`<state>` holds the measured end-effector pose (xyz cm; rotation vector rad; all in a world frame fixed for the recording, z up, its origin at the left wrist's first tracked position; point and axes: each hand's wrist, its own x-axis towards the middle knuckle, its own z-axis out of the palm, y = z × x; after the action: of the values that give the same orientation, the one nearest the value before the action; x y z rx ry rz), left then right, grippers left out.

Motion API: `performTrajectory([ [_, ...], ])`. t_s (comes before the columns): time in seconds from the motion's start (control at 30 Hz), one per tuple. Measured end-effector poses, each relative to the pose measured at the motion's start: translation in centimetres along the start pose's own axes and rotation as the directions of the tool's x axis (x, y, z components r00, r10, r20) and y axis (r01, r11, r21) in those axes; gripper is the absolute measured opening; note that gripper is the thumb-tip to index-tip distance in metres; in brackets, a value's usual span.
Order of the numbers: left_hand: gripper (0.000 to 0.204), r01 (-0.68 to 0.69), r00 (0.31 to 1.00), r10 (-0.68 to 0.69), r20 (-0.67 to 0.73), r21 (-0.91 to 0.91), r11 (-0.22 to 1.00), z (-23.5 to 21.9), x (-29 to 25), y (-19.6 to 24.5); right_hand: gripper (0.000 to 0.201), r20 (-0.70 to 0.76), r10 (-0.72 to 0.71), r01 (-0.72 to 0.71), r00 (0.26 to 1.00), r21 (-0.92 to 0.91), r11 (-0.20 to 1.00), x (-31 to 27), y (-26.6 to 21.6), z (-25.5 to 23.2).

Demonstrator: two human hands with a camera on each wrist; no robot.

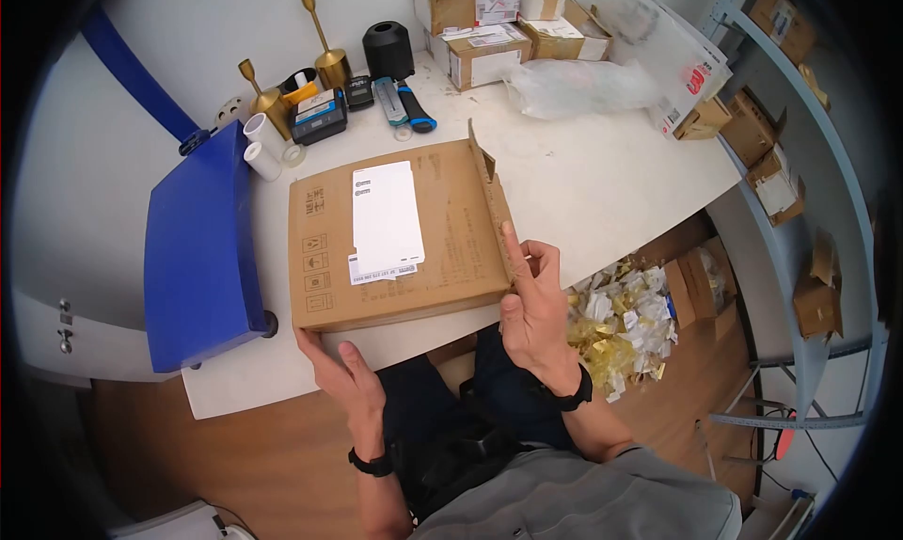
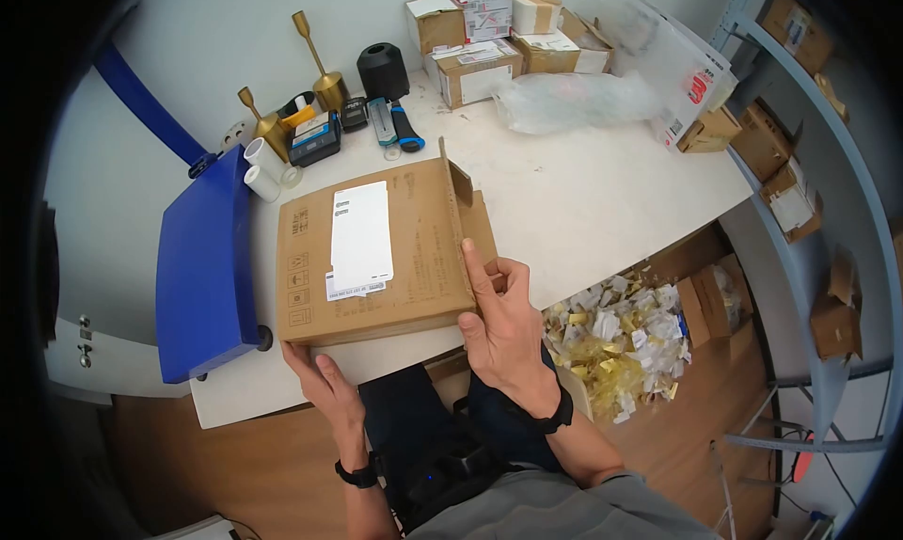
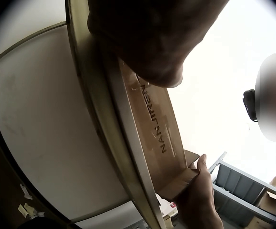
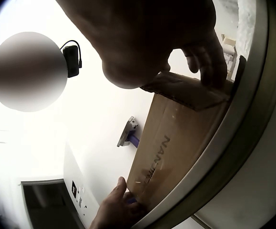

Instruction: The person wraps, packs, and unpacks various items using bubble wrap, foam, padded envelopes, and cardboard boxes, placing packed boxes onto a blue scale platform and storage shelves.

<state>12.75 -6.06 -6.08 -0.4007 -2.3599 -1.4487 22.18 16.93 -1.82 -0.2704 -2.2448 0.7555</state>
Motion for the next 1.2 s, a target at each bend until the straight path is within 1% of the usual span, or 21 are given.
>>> performTrajectory([
  [0.17, 0.079, 0.029, 0.998, -0.026, 0.059, -0.041, 0.999, -0.5, -0.2, 0.2, 0.067, 0.125, 0.181, -0.185, 0.976, 0.024, 0.982, 0.0, -0.4, -0.3],
  [0.23, 0.078, 0.011, 0.998, -0.008, 0.061, -0.045, 0.999, -0.6, -0.3, 0.2, 0.063, 0.097, 0.157, -0.184, 0.983, 0.580, 0.794, -1.1, 1.5, 1.5],
  [0.27, 0.077, 0.008, 0.999, -0.006, 0.051, -0.042, 0.999, -0.6, -0.2, 0.2, 0.063, 0.084, 0.164, -0.182, 0.983, 0.580, 0.794, -1.1, 2.2, 1.2],
  [0.3, 0.076, 0.014, 0.998, -0.010, 0.059, -0.060, 0.998, -0.7, -0.1, 0.3, 0.062, 0.299, 0.268, -0.392, 0.916, 0.810, 0.437, -0.8, 3.2, 0.3],
  [0.33, 0.076, 0.012, 0.998, -0.008, 0.056, -0.057, 0.998, -0.7, 0.0, 0.4, 0.061, 0.528, 0.250, -0.543, 0.811, 0.840, -0.013, -0.4, 4.4, -0.5],
  [0.37, 0.073, 0.012, 0.998, -0.007, 0.056, -0.087, 0.996, -0.8, 0.0, 0.3, 0.056, 0.599, 0.158, -0.567, 0.785, 0.797, -0.207, 0.6, 5.7, -0.8],
  [0.4, 0.070, 0.008, 0.999, -0.003, 0.049, -0.115, 0.993, -0.9, 0.1, 0.2, 0.056, 0.602, 0.144, -0.570, 0.785, 0.794, -0.211, 1.6, 6.4, -1.4],
  [0.43, 0.070, 0.003, 0.999, 0.000, 0.032, -0.105, 0.994, -1.3, 0.4, -0.4, 0.053, 0.694, 0.192, -0.675, 0.694, 0.720, -0.164, 2.7, 6.9, -1.7],
  [0.47, 0.064, 0.112, 0.991, -0.102, 0.082, -0.127, 0.986, -1.9, 0.8, -1.4, 0.051, 0.770, 0.239, -0.770, 0.591, 0.627, -0.119, 3.6, 7.2, -1.8],
  [0.5, 0.058, 0.224, 0.970, -0.206, 0.128, -0.143, 0.964, -2.6, 1.2, -2.0, 0.051, 0.781, 0.209, -0.777, 0.589, 0.618, -0.121, 4.1, 7.4, -1.6],
  [0.57, 0.052, 0.226, 0.973, -0.213, 0.085, -0.209, 0.951, -2.2, 2.6, -2.2, 0.050, 0.810, 0.279, -0.857, 0.515, 0.492, 0.152, 5.1, 7.9, -1.0],
  [0.6, 0.047, 0.226, 0.974, -0.213, 0.076, -0.286, 0.931, -1.7, 3.3, -1.8, 0.050, 0.822, 0.252, -0.860, 0.510, 0.484, 0.161, 5.3, 8.0, -0.3],
  [0.63, 0.047, 0.223, 0.975, -0.218, 0.048, -0.284, 0.933, -1.1, 3.7, -0.9, 0.054, 0.674, 0.190, -0.677, 0.714, 0.595, 0.433, 5.3, 8.4, 0.6],
  [0.67, 0.046, 0.198, 0.979, -0.206, 0.008, -0.316, 0.928, -0.2, 3.8, 0.3, 0.058, 0.499, 0.063, -0.414, 0.864, 0.634, 0.653, 5.3, 9.1, 1.4],
  [0.7, 0.045, 0.172, 0.981, -0.194, -0.029, -0.349, 0.921, 0.2, 3.9, 1.0, 0.062, 0.575, 0.077, -0.420, 0.815, 0.493, 0.762, 5.3, 11.2, 1.7],
  [0.83, 0.051, 0.074, 0.996, -0.090, -0.024, -0.382, 0.921, 0.5, 4.1, 0.6, 0.062, 0.575, 0.129, -0.512, 0.808, 0.577, 0.636, 4.7, 13.9, 3.2],
  [0.9, 0.052, 0.072, 0.994, -0.097, -0.043, -0.393, 0.917, 0.6, 4.1, 0.4, 0.065, 0.687, 0.165, -0.653, 0.708, 0.548, 0.522, 5.8, 13.0, 2.7],
  [0.97, 0.052, 0.071, 0.993, -0.103, -0.060, -0.401, 0.913, 0.6, 4.1, 0.4, 0.065, 0.700, 0.149, -0.655, 0.699, 0.542, 0.526, 6.6, 12.3, 2.7],
  [1.1, 0.052, 0.097, 0.990, -0.133, -0.057, -0.420, 0.902, 0.4, 4.1, 0.6, 0.066, 0.703, 0.145, -0.655, 0.696, 0.539, 0.530, 4.2, 15.0, -2.3],
  [1.13, 0.052, 0.120, 0.988, -0.151, -0.043, -0.417, 0.901, 0.3, 4.0, 0.6, 0.066, 0.704, 0.145, -0.655, 0.696, 0.539, 0.530, 9.2, 9.1, 3.7],
  [1.2, 0.052, 0.113, 0.986, -0.156, -0.063, -0.439, 0.891, 0.1, 4.0, 0.7, 0.066, 0.702, 0.140, -0.652, 0.698, 0.542, 0.530, 9.6, 8.1, 3.5],
])
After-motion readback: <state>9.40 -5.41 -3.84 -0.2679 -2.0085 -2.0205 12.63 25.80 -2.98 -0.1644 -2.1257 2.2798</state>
